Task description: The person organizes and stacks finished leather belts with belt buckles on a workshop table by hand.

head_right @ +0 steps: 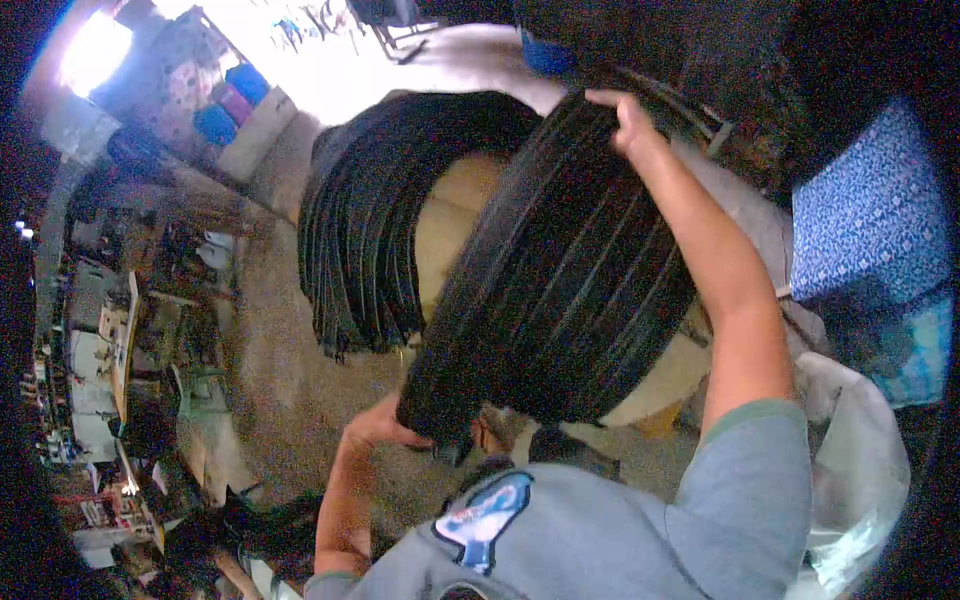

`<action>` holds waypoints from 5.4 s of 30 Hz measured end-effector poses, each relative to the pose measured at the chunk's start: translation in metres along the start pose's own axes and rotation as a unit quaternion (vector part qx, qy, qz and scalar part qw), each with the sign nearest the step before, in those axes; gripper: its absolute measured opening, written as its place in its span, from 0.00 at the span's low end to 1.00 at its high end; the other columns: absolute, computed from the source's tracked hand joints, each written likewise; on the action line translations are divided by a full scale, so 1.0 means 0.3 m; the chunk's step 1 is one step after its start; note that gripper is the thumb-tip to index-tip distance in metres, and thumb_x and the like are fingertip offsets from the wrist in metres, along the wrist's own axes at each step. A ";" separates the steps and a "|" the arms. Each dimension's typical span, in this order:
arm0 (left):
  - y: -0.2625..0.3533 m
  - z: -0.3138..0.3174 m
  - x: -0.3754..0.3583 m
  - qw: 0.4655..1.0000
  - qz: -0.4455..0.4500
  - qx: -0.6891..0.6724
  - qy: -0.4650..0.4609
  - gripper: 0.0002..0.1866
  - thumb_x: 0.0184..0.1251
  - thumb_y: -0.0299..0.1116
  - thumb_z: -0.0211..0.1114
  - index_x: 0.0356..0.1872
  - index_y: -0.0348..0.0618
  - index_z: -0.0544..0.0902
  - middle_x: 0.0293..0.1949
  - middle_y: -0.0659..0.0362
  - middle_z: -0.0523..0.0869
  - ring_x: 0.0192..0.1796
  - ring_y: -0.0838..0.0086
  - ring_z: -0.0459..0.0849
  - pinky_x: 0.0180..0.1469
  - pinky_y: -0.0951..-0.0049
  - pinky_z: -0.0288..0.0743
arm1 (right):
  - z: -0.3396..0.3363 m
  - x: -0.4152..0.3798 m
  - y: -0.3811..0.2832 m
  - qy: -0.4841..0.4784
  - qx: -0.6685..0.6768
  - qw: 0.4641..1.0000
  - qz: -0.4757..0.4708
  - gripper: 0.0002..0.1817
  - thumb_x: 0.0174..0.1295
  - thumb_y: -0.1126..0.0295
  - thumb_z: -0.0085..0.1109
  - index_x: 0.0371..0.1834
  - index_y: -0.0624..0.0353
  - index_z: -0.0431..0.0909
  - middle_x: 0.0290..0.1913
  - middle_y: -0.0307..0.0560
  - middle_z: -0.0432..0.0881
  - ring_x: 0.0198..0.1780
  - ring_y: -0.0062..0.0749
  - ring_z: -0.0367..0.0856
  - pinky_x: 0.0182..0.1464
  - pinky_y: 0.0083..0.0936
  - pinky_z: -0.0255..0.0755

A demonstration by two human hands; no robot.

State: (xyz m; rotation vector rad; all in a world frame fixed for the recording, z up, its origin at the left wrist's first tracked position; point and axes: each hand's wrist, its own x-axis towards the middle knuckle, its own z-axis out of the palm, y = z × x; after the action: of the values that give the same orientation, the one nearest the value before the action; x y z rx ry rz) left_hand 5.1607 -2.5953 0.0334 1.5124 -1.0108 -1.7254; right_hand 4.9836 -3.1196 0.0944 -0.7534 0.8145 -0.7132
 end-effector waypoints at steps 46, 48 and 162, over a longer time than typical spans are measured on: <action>0.059 0.254 0.202 0.853 0.230 0.175 0.434 0.46 0.46 0.35 0.80 0.68 0.39 0.65 0.57 0.44 0.74 0.57 0.49 0.73 0.60 0.57 0.68 | -0.121 0.050 0.007 0.010 -0.045 0.999 -0.005 0.14 0.54 0.79 0.64 0.44 0.71 0.78 0.44 0.54 0.84 0.48 0.45 0.83 0.59 0.41 0.74; 0.041 0.252 0.206 0.847 0.242 0.188 0.435 0.46 0.46 0.34 0.79 0.68 0.39 0.65 0.57 0.44 0.74 0.57 0.49 0.73 0.60 0.57 0.68 | -0.157 0.063 -0.032 0.092 -0.099 0.989 -0.059 0.16 0.52 0.79 0.63 0.45 0.71 0.78 0.46 0.56 0.83 0.49 0.45 0.82 0.58 0.39 0.73; -1.511 1.108 -1.691 -0.339 0.404 -0.537 0.658 0.42 0.63 0.71 0.50 0.65 0.46 0.73 0.64 0.54 0.76 0.63 0.54 0.74 0.66 0.50 0.66 | 1.353 -3.215 3.023 -0.812 -0.521 -0.108 0.241 0.28 0.66 0.50 0.58 0.45 0.72 0.83 0.42 0.58 0.85 0.41 0.42 0.82 0.46 0.39 0.74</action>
State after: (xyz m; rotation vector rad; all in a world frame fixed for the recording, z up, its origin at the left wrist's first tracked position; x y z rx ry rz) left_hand 4.9217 -1.8859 -0.0804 0.5883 -3.1039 -3.5401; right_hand 5.0786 -1.7508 -0.0913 1.8780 1.4485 -2.4104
